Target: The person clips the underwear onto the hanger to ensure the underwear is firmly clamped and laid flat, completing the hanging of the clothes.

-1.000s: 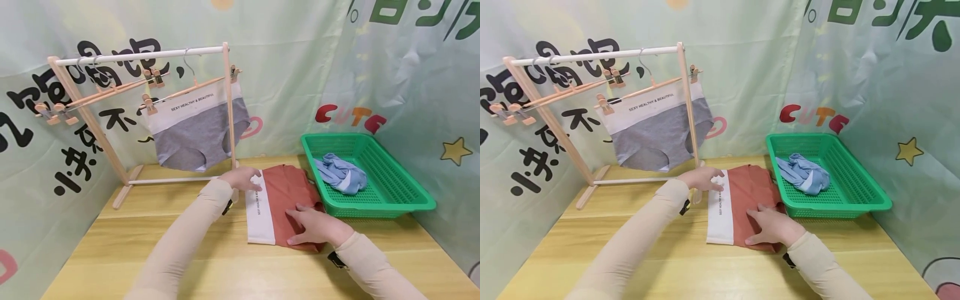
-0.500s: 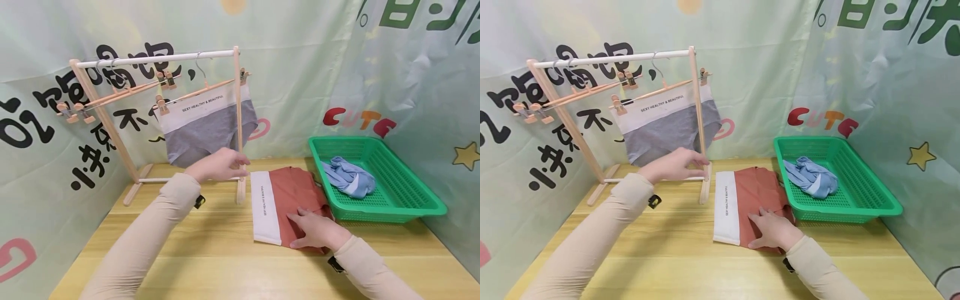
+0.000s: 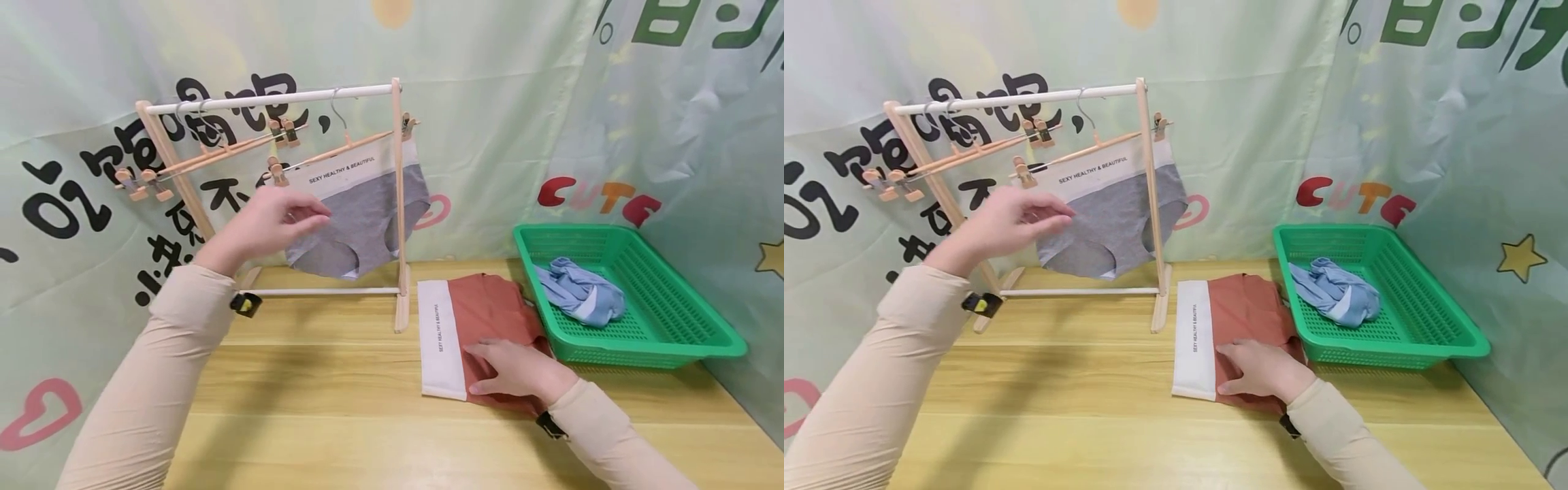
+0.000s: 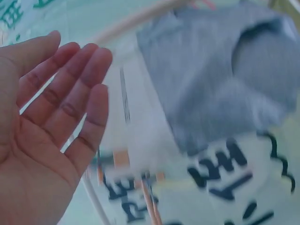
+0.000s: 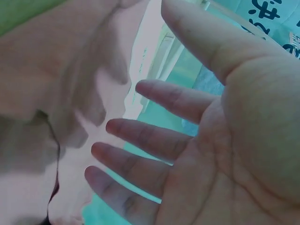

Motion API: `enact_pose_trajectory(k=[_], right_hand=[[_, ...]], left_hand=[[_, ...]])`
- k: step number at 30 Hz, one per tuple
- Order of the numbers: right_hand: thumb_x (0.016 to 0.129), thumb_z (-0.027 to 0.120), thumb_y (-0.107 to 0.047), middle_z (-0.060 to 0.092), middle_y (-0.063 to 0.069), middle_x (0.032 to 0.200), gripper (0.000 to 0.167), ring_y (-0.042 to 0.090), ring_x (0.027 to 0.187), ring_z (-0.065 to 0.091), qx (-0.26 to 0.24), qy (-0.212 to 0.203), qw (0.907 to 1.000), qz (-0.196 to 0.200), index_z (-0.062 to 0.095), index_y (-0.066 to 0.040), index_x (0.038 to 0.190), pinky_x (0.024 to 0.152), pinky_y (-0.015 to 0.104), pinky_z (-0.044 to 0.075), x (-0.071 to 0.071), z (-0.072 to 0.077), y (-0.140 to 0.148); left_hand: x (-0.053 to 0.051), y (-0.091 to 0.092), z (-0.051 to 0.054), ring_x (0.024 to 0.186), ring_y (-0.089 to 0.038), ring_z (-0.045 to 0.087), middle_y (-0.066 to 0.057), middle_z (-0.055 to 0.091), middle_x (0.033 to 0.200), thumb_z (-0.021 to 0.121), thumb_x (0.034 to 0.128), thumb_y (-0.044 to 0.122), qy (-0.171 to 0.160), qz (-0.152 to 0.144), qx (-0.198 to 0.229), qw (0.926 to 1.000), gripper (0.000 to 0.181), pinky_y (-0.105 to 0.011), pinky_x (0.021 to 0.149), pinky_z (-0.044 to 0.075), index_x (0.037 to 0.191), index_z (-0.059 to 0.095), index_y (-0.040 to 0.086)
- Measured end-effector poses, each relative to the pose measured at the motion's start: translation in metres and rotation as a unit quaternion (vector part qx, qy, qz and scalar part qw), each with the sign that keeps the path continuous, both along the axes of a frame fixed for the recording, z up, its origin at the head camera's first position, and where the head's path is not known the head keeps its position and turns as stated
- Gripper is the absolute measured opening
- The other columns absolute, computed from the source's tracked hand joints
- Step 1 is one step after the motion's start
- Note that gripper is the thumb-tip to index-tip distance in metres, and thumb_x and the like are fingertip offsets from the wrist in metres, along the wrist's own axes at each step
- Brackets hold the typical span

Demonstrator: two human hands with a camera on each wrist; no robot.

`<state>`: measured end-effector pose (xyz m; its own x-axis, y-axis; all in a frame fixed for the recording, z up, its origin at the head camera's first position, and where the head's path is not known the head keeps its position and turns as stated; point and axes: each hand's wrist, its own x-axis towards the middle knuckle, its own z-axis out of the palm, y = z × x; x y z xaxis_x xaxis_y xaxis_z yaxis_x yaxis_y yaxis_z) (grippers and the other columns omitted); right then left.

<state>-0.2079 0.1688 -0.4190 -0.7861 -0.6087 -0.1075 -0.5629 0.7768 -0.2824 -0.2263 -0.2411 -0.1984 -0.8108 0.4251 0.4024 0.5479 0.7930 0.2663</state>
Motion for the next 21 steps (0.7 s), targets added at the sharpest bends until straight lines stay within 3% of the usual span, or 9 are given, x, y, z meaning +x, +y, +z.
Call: enact_pose_trajectory(k=[4,8,10,13,15,18,21], right_hand=[[0.089,0.087,-0.046,0.069,0.015,0.142,0.070,0.036,0.133,0.064,-0.008,0.009,0.9999,0.011,0.067,-0.006,0.143,0.114,0.057,0.052,-0.003,0.002,-0.007],[0.090,0.086,-0.045,0.071,0.011,0.138,0.065,0.031,0.127,0.066,-0.018,0.007,0.9996,0.019,0.069,-0.008,0.140,0.112,0.054,0.054,-0.006,0.004,-0.015],[0.091,0.086,-0.044,0.071,0.011,0.138,0.063,0.030,0.126,0.066,-0.023,0.006,0.9995,0.021,0.069,-0.009,0.140,0.111,0.052,0.055,-0.007,0.005,-0.020],[0.092,0.085,-0.041,0.072,0.010,0.136,0.058,0.027,0.121,0.066,-0.029,0.010,0.9991,0.029,0.070,-0.009,0.139,0.108,0.050,0.056,-0.009,0.007,-0.025],[0.093,0.085,-0.039,0.072,0.009,0.134,0.056,0.025,0.116,0.065,-0.030,0.006,0.9990,0.031,0.071,-0.010,0.139,0.104,0.048,0.057,-0.011,0.009,-0.028],[0.094,0.083,-0.038,0.073,0.008,0.131,0.053,0.023,0.113,0.064,-0.036,0.003,0.9984,0.045,0.071,-0.010,0.138,0.102,0.046,0.058,-0.013,0.009,-0.031],[0.095,0.083,-0.036,0.073,0.009,0.132,0.051,0.025,0.116,0.065,-0.045,0.004,0.9970,0.063,0.072,-0.008,0.136,0.105,0.047,0.057,-0.015,0.008,-0.032]], left_hand=[[0.002,-0.030,0.013,0.076,-0.002,0.071,-0.011,0.083,0.099,0.074,0.1030,0.018,0.036,0.049,0.018,0.9980,0.016,-0.013,0.069,0.053,0.112,0.083,0.009],[-0.005,-0.066,0.022,0.070,0.013,0.062,-0.014,0.083,0.100,0.072,0.1042,0.024,0.055,0.113,0.033,0.9915,0.022,-0.012,0.068,0.047,0.112,0.082,0.007],[-0.008,-0.084,0.026,0.071,0.016,0.057,-0.016,0.082,0.105,0.069,0.1056,0.028,0.063,0.153,0.030,0.9857,0.025,-0.013,0.068,0.044,0.114,0.082,0.008],[-0.013,-0.108,0.032,0.086,-0.002,0.067,-0.022,0.078,0.120,0.063,0.1076,0.029,0.072,0.205,0.029,0.9756,0.031,-0.026,0.081,0.048,0.123,0.078,0.007],[-0.015,-0.120,0.034,0.102,-0.023,0.071,-0.026,0.073,0.129,0.059,0.1084,0.027,0.077,0.233,0.032,0.9688,0.034,-0.040,0.093,0.052,0.127,0.075,0.004],[-0.017,-0.133,0.035,0.126,-0.050,0.057,-0.032,0.066,0.136,0.056,0.1077,0.022,0.090,0.267,0.032,0.9590,0.037,-0.067,0.107,0.040,0.132,0.070,-0.002],[-0.020,-0.142,0.035,0.127,-0.055,0.051,-0.035,0.060,0.137,0.055,0.1067,0.020,0.094,0.296,0.025,0.9502,0.040,-0.069,0.106,0.037,0.137,0.067,-0.004]])
